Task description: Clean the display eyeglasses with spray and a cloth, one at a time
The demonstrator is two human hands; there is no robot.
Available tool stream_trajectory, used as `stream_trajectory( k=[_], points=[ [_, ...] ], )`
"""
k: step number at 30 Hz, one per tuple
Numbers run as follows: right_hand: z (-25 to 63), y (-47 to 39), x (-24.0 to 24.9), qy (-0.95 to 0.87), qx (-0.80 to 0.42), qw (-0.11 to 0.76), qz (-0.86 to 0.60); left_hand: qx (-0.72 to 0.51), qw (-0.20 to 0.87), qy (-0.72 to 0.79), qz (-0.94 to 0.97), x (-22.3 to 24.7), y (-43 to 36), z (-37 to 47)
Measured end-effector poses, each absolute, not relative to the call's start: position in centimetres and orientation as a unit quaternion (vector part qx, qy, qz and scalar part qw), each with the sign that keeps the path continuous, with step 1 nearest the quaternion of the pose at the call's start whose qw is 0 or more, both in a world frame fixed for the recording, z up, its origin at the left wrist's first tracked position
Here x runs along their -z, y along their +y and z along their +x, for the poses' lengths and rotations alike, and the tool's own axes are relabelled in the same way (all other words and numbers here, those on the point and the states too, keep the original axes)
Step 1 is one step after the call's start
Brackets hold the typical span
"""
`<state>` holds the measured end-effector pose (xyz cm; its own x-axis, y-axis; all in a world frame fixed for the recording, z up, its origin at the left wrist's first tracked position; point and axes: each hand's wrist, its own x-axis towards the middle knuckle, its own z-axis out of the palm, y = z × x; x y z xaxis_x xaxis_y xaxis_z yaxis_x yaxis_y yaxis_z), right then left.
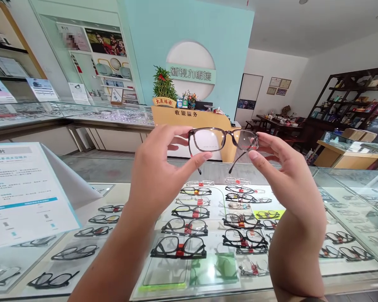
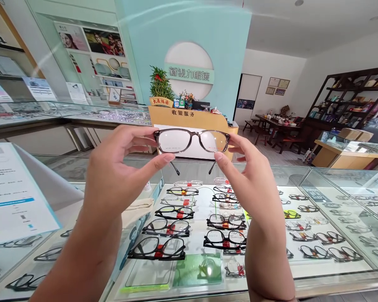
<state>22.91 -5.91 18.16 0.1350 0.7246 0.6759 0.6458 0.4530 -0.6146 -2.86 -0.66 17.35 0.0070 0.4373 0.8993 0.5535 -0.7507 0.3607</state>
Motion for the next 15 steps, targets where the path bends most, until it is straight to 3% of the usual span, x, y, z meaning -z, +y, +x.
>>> stream_trajectory(
  k=[15],
  points=[
    [23.07, -5.41, -18.02, -0.673, -0.003, 0.524, -0.522, 0.625, 0.092, -0.325, -0.704, -16.82, -0.38, -1.89]
  ],
)
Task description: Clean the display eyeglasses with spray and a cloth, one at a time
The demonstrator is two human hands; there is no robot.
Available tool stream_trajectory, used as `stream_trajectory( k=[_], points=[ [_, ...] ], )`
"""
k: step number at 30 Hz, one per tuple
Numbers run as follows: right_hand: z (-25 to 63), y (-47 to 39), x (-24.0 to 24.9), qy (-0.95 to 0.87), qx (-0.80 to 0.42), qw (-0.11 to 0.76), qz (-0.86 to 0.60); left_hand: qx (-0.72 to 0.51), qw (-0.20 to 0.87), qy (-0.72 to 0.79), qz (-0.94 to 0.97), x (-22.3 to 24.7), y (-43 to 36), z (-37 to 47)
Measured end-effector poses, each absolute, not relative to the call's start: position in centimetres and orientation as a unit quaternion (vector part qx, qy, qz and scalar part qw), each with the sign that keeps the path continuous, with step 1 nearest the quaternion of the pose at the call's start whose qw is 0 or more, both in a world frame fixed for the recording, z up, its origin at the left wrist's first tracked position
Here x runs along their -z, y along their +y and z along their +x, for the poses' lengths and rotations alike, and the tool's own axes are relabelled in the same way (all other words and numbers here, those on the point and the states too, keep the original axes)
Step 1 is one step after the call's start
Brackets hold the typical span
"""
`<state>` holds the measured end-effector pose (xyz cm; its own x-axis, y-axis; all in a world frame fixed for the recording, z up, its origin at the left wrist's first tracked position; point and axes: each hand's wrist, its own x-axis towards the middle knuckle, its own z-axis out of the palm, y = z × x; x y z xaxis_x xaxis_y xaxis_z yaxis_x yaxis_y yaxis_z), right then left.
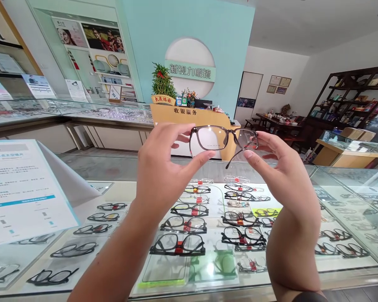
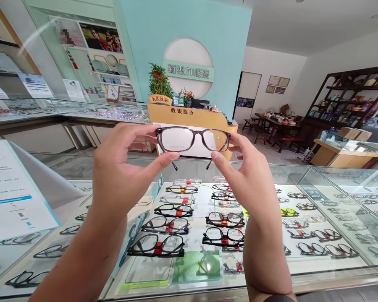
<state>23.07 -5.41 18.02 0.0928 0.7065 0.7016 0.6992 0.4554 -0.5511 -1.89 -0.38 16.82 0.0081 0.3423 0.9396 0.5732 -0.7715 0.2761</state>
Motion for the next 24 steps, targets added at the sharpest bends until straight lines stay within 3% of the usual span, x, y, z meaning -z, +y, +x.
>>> stream_trajectory(
  k=[24],
  points=[
    [22.6, -4.9, -18.1, -0.659, -0.001, 0.509, -0.553, 0.637, 0.097, -0.324, -0.693, -16.2, -0.4, -0.4]
  ],
)
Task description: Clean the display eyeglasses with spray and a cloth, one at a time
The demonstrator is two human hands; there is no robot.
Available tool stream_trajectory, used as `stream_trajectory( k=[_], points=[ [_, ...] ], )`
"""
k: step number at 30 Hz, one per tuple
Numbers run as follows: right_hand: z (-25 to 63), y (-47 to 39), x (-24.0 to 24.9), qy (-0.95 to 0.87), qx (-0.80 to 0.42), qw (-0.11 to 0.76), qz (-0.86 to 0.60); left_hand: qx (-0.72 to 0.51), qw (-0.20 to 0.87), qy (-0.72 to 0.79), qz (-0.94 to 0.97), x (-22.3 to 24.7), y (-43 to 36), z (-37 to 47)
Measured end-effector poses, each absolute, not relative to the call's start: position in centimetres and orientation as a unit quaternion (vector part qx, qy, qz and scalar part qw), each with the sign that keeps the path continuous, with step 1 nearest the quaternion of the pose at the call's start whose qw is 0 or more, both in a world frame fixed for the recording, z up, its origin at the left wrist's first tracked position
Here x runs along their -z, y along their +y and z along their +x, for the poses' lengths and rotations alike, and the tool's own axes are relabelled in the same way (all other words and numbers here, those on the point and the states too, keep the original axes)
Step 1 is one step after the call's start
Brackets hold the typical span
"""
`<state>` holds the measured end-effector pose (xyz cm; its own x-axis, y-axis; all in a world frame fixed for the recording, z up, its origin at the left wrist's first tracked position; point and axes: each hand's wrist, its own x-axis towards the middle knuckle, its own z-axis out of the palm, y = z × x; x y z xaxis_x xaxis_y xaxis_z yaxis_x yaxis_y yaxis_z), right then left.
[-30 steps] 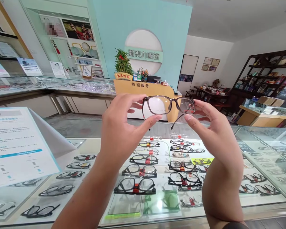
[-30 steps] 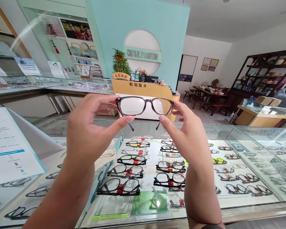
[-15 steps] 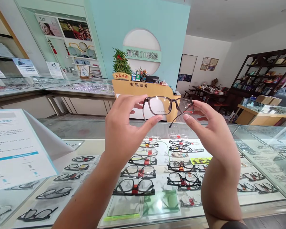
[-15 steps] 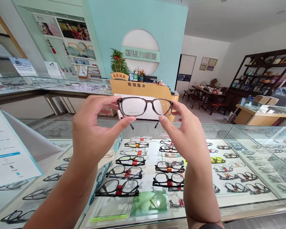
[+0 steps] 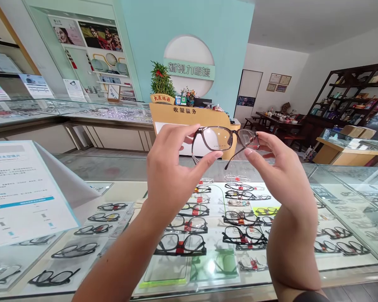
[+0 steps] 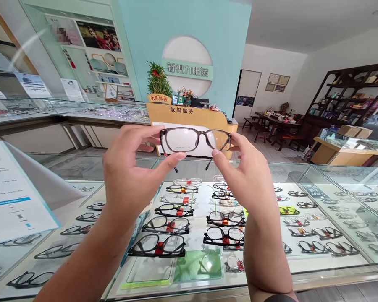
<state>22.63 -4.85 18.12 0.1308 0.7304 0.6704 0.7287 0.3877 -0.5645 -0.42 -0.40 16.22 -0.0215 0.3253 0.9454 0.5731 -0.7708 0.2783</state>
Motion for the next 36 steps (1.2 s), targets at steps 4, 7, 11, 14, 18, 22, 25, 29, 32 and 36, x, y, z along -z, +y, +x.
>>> stream_trajectory(
  k=[4, 7, 11, 14, 18, 22, 25, 29, 32, 36],
  points=[
    [22.9, -4.8, -18.2, -0.663, -0.001, 0.513, -0.546, 0.635, 0.099, -0.322, -0.695, -16.0, -0.6, 0.0],
    [23.0, -4.8, -18.3, -0.661, -0.001, 0.514, -0.546, 0.637, 0.101, -0.313, -0.698, -15.9, -0.6, 0.4],
    [22.9, -4.9, -18.4, -0.661, -0.003, 0.514, -0.547, 0.642, 0.124, -0.297, -0.696, -15.8, -0.6, 0.6],
    [22.9, -5.0, -18.5, -0.66, -0.007, 0.507, -0.554, 0.637, 0.144, -0.306, -0.693, -15.7, -0.7, 0.7],
    [23.1, -5.1, -18.6, -0.658, -0.007, 0.5, -0.564, 0.635, 0.14, -0.298, -0.698, -15.5, -0.6, 0.9],
    [23.1, -5.0, -18.6, -0.655, 0.005, 0.495, -0.571, 0.636, 0.133, -0.301, -0.698, -15.5, -0.5, 1.3],
    [23.0, -4.9, -18.5, -0.657, 0.012, 0.49, -0.572, 0.634, 0.129, -0.313, -0.695, -15.6, -0.5, 1.3],
    [23.0, -4.8, -18.4, -0.661, 0.041, 0.499, -0.56, 0.632, 0.084, -0.31, -0.705, -15.9, 0.1, 0.4],
    [23.1, -4.7, -18.3, -0.666, 0.078, 0.514, -0.534, 0.633, 0.01, -0.311, -0.709, -16.3, 1.2, -1.0],
    [23.0, -4.6, -18.1, -0.689, 0.1, 0.515, -0.5, 0.635, -0.081, -0.312, -0.702, -16.7, 2.7, -2.8]
  ],
)
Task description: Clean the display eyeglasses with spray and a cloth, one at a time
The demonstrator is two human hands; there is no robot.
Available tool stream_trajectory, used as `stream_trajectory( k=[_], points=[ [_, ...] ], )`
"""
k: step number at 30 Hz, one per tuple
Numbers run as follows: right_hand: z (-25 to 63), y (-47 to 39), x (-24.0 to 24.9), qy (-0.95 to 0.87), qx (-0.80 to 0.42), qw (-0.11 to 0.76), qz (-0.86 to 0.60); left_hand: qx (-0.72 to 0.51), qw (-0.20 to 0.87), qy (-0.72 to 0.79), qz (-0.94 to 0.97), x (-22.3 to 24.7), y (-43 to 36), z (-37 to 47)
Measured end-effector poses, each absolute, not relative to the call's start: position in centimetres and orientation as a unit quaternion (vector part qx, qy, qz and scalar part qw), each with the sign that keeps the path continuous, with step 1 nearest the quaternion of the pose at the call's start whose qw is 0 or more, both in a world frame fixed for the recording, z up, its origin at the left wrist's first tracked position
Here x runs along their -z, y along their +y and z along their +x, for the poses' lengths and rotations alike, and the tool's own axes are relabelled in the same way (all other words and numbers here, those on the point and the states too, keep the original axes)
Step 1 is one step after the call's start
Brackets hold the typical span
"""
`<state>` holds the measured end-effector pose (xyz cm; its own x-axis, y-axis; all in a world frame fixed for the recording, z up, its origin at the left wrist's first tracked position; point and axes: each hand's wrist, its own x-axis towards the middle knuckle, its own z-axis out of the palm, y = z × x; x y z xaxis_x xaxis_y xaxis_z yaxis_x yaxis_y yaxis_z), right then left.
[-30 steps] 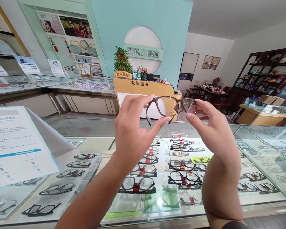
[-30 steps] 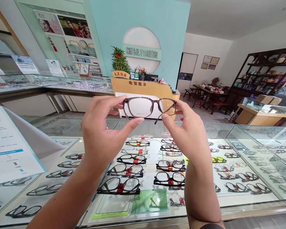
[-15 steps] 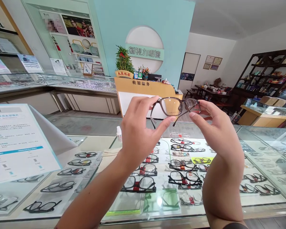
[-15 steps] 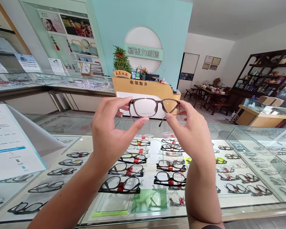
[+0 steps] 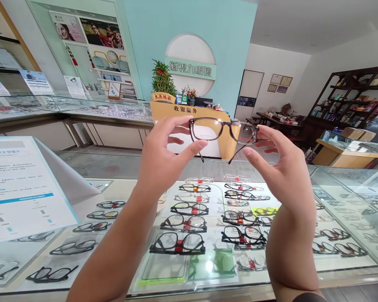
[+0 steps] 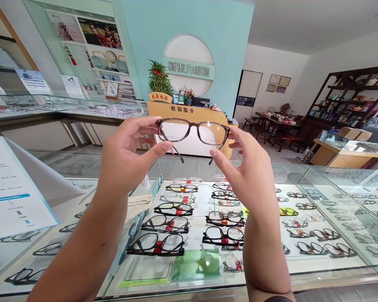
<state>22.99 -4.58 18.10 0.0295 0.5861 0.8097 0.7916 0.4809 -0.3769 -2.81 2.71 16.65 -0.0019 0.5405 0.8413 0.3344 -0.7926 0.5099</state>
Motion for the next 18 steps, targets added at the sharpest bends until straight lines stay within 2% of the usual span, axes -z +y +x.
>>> stream_trajectory(
  k=[8, 18],
  points=[
    [22.86, -4.63, -18.12, -0.707, 0.114, 0.512, -0.475, -0.615, 0.159, 0.32, 0.703, -17.02, 3.84, -3.96],
    [22.66, -4.54, -18.15, -0.689, 0.138, 0.528, -0.476, -0.605, 0.167, 0.335, 0.703, -17.07, 3.66, -3.58]
  ],
)
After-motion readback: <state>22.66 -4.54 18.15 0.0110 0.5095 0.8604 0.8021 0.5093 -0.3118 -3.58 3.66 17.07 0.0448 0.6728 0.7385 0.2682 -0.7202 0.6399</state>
